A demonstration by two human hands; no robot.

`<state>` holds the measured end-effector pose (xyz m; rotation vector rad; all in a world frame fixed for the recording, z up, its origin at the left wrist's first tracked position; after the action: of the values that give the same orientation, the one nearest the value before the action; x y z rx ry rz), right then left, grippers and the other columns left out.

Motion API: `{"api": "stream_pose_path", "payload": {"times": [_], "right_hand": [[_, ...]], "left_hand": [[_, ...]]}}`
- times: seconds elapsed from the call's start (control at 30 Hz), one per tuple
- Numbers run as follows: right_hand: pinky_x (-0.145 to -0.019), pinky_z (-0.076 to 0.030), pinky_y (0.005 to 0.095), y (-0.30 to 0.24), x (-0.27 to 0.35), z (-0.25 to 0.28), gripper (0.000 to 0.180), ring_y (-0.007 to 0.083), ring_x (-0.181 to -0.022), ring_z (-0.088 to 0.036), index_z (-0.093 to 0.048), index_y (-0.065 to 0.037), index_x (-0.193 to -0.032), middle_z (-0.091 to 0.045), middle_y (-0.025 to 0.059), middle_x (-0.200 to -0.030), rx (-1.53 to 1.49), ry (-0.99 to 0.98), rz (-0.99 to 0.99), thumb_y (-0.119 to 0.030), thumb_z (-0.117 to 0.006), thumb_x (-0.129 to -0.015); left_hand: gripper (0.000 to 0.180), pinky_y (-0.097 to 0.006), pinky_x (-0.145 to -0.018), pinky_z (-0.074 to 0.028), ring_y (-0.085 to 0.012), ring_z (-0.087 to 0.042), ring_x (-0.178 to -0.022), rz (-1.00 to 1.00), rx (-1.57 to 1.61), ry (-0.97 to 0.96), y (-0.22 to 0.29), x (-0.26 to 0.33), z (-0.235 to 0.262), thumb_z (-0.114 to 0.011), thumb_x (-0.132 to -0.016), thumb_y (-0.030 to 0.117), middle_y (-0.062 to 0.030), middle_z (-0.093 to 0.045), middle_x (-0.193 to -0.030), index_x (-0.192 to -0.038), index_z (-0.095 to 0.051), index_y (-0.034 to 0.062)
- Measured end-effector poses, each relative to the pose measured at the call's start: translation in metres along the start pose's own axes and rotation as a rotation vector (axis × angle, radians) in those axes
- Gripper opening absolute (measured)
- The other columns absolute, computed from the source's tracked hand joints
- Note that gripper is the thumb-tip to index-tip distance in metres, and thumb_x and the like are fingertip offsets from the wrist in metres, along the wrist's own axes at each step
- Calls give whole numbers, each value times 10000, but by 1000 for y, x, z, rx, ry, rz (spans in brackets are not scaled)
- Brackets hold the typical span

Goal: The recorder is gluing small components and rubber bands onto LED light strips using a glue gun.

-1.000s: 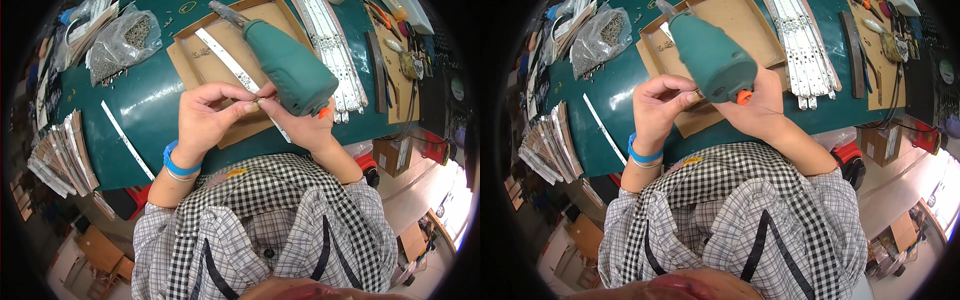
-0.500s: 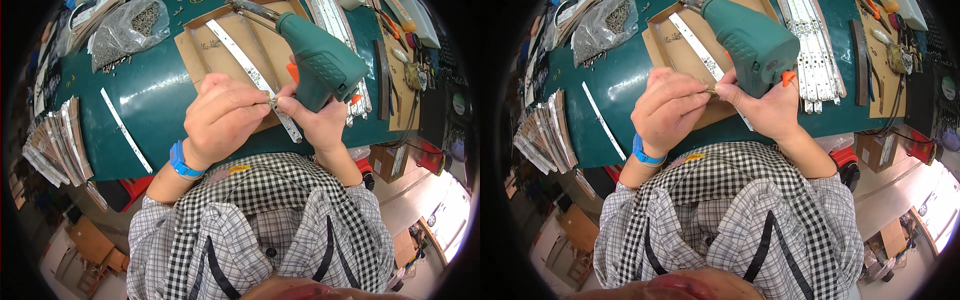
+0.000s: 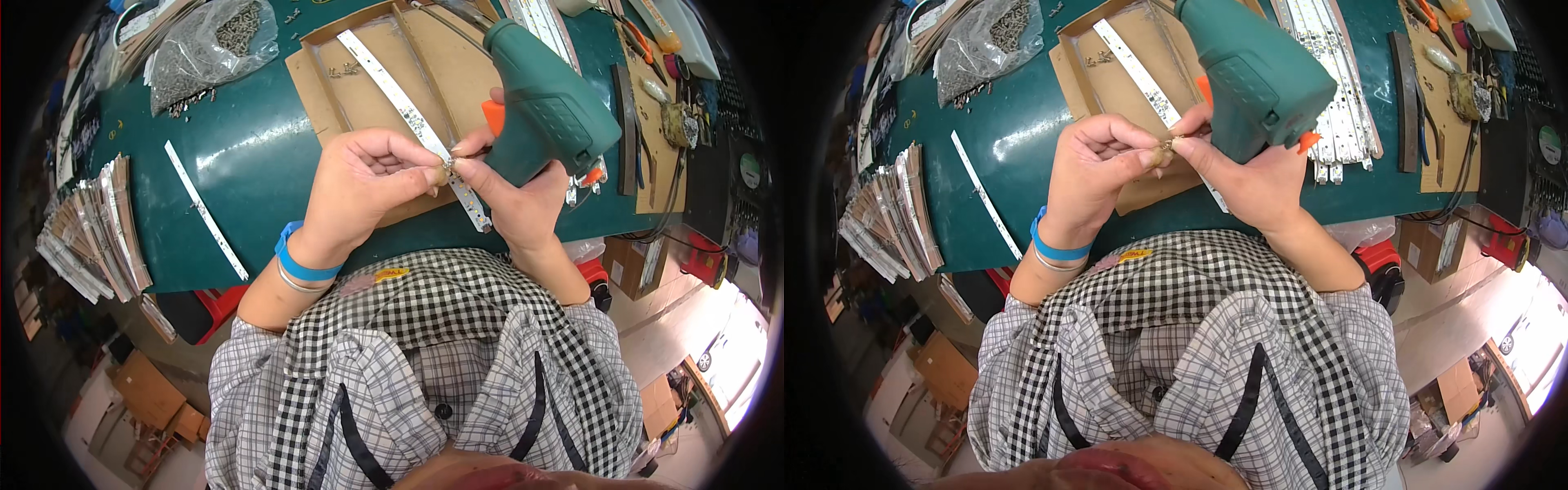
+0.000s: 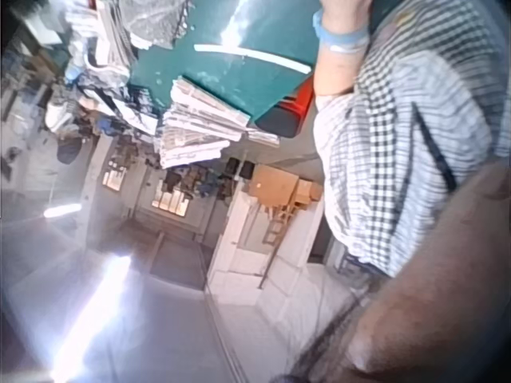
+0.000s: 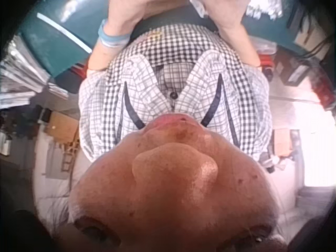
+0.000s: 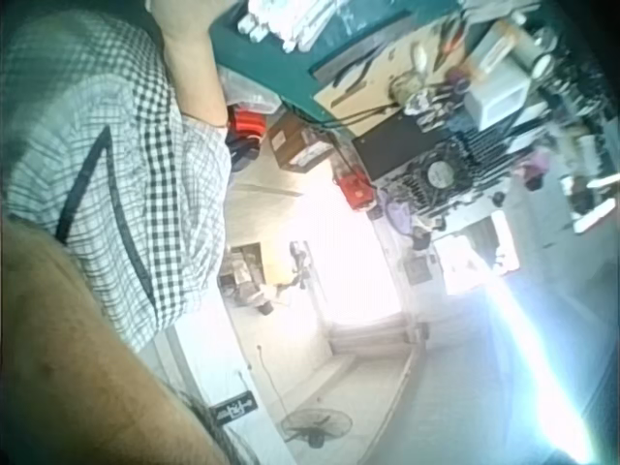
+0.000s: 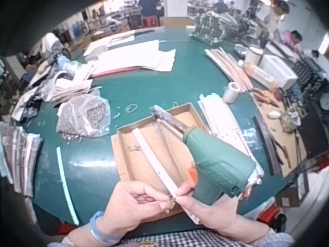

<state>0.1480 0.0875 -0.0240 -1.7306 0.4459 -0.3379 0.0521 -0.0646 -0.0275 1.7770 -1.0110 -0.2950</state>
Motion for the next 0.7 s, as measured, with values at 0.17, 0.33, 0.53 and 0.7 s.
{"api": "stream_pose_path", "payload": {"times": [0.17,0.33,0.53,0.7], "right_hand": [[-815,-544,300,5,1,3,671,183,-899,-644,-457,35,-1343,-627,134,-1055,197,-146,10,119,-746,-744],[-782,-544,291,3,3,5,667,177,-900,-640,-467,27,-1342,-624,131,-1079,206,-31,-16,103,-754,-746],[-663,-540,262,4,-4,13,646,193,-888,-638,-480,45,-1320,-533,131,-1308,45,21,11,63,-776,-746],[-634,-524,246,0,-3,14,644,175,-840,-633,-486,49,-1318,-600,145,-1182,12,65,43,40,-785,-748]], "left_hand": [[95,-271,-766,-558,-173,-687,-824,-188,-218,92,-3,5,-4,-697,-838,-34,-126,-710,-911,-930,-676,-43],[146,-309,-776,-517,-166,-674,-843,-451,-1008,175,20,2,18,-731,-767,-7,-66,-714,-933,-910,-709,12],[110,-415,-838,-381,-233,-587,-954,-593,-1708,354,32,-40,52,-755,-728,133,-20,-694,-870,-833,-743,101],[90,-450,-821,-355,-230,-563,-939,-534,-1862,359,28,-72,61,-744,-750,155,-10,-690,-841,-827,-739,109]]}}
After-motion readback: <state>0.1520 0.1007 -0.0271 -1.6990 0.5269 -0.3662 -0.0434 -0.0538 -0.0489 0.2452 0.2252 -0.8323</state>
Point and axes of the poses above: each hand's wrist, its own x-axis away from the middle knuckle, its own z-axis out of the back of the hand, y = z × x, the point moved 2 cm from there along -x, towards the middle knuckle
